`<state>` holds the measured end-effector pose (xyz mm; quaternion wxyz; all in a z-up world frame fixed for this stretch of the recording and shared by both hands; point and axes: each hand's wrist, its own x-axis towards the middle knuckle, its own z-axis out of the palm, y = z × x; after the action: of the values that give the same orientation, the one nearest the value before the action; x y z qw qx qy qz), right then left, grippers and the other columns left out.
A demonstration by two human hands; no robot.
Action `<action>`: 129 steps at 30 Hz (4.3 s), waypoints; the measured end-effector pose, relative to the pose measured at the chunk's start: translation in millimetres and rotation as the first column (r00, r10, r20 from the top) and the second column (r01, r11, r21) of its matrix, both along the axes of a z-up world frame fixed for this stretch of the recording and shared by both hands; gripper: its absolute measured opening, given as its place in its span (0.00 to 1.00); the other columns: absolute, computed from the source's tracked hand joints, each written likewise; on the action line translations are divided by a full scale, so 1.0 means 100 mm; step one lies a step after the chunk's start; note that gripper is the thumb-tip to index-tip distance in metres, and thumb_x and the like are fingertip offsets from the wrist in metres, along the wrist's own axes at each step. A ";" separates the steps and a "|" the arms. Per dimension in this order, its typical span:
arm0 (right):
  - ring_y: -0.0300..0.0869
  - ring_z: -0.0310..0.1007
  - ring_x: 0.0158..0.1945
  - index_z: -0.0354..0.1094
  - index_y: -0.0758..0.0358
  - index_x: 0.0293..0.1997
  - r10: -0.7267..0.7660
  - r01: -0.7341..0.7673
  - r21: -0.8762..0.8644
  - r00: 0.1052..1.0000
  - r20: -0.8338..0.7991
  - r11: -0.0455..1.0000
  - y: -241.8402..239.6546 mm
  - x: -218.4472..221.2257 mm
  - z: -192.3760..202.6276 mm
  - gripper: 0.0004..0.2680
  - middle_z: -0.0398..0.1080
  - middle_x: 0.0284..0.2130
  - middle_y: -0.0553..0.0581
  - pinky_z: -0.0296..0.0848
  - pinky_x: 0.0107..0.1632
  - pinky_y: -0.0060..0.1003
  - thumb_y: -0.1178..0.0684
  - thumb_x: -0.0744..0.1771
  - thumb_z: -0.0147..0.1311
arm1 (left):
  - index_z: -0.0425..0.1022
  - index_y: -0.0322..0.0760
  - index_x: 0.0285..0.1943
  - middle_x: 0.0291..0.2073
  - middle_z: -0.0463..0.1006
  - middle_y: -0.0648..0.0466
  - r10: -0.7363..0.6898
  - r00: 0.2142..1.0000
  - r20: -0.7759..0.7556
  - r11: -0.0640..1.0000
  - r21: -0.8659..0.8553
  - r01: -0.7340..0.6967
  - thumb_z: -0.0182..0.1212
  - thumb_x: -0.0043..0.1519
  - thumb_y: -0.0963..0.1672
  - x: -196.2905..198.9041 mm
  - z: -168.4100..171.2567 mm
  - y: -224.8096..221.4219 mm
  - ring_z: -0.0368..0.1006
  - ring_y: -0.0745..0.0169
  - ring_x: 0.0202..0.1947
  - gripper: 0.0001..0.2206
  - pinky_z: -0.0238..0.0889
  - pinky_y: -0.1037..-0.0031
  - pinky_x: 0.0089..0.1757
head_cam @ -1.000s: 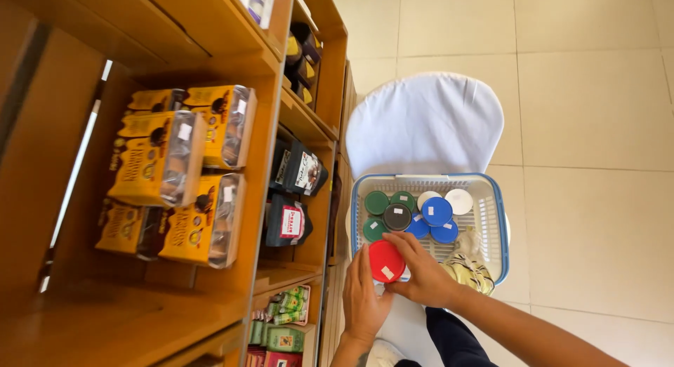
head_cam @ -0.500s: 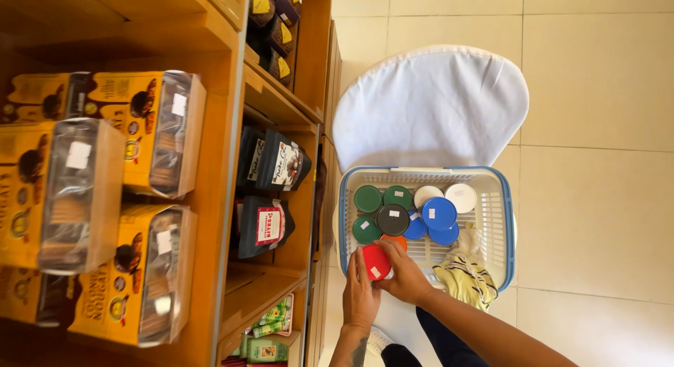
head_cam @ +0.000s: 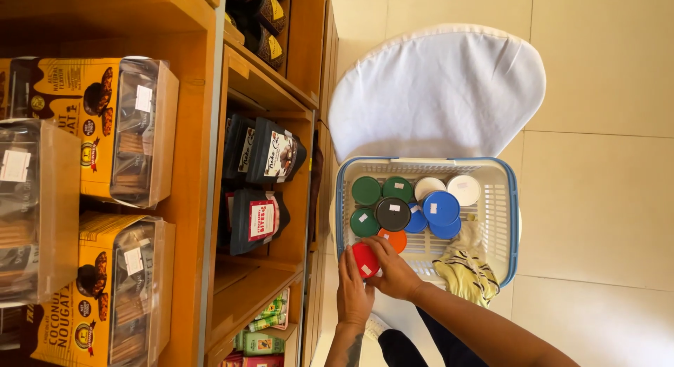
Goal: Remove jars from a wooden display shelf into a shopping basket, wipe the shelf clean with a cloth, and then wipe individual jars.
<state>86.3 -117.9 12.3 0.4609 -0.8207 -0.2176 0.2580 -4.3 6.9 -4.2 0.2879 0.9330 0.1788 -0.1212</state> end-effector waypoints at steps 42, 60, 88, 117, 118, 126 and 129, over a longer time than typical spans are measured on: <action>0.40 0.74 0.61 0.60 0.55 0.70 -0.105 0.099 0.455 0.994 -0.013 0.885 0.09 -0.10 2.89 0.28 0.71 0.61 0.53 0.78 0.58 0.37 0.61 0.61 0.61 | 0.53 0.26 0.77 0.76 0.55 0.39 -0.263 0.794 0.548 0.957 0.253 0.142 0.68 0.51 0.40 0.08 3.16 0.11 0.44 0.36 0.77 0.41 0.35 0.45 0.66; 0.46 0.77 0.59 0.56 0.69 0.70 0.141 -0.597 0.737 0.798 0.586 0.316 1.03 -1.31 6.14 0.27 0.67 0.64 0.62 0.78 0.60 0.38 0.68 0.61 0.56 | 0.59 0.21 0.72 0.72 0.60 0.34 -0.400 0.485 0.777 0.651 0.614 -0.446 0.59 0.51 0.36 -1.73 6.62 0.39 0.56 0.34 0.74 0.34 0.52 0.54 0.66; 0.39 0.74 0.34 0.54 0.54 0.71 0.369 -0.744 0.495 0.659 0.656 0.449 2.11 -2.38 7.42 0.29 0.77 0.50 0.59 0.74 0.36 0.31 0.55 0.61 0.59 | 0.62 0.20 0.68 0.69 0.61 0.31 -0.227 0.546 0.807 0.202 0.587 -0.784 0.64 0.50 0.40 -2.85 7.23 0.98 0.49 0.29 0.74 0.34 0.41 0.43 0.68; 0.48 0.76 0.60 0.53 0.65 0.71 0.080 -0.384 0.499 0.846 0.527 0.777 -0.21 -0.84 5.83 0.38 0.69 0.61 0.61 0.75 0.60 0.39 0.57 0.55 0.74 | 0.48 0.21 0.75 0.67 0.68 0.28 -0.035 0.467 0.884 0.978 0.125 -0.164 0.77 0.49 0.41 -1.19 5.67 -0.13 0.76 0.35 0.61 0.47 0.73 0.61 0.56; 0.48 0.76 0.60 0.53 0.65 0.71 0.067 -0.359 0.496 0.856 0.512 0.791 -0.26 -0.76 5.66 0.38 0.69 0.61 0.61 0.75 0.60 0.39 0.57 0.55 0.74 | 0.48 0.21 0.75 0.67 0.68 0.28 -0.035 0.481 0.876 0.983 0.116 -0.140 0.77 0.49 0.41 -1.08 5.47 -0.17 0.76 0.35 0.61 0.47 0.73 0.61 0.56; 0.51 0.73 0.54 0.49 0.55 0.75 0.113 -0.137 0.073 0.956 0.270 0.988 -0.41 -0.19 3.92 0.40 0.61 0.65 0.57 0.74 0.50 0.41 0.53 0.55 0.71 | 0.49 0.25 0.76 0.66 0.68 0.33 0.024 0.693 0.721 0.999 -0.044 0.012 0.74 0.47 0.40 -0.36 3.66 -0.22 0.72 0.36 0.60 0.47 0.70 0.60 0.54; 0.51 0.69 0.60 0.51 0.57 0.73 0.096 -0.107 0.051 0.979 0.177 0.993 -0.42 -0.15 3.23 0.39 0.59 0.64 0.56 0.74 0.55 0.39 0.55 0.54 0.72 | 0.51 0.26 0.76 0.68 0.66 0.33 -0.030 0.783 0.621 0.999 0.031 0.014 0.73 0.46 0.41 -0.28 2.97 -0.22 0.71 0.34 0.62 0.47 0.67 0.58 0.56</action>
<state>71.0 -159.5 335.1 0.4510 -0.8137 -0.3064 0.2016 -32.7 -15.6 293.0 0.3177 0.9264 0.0649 0.1913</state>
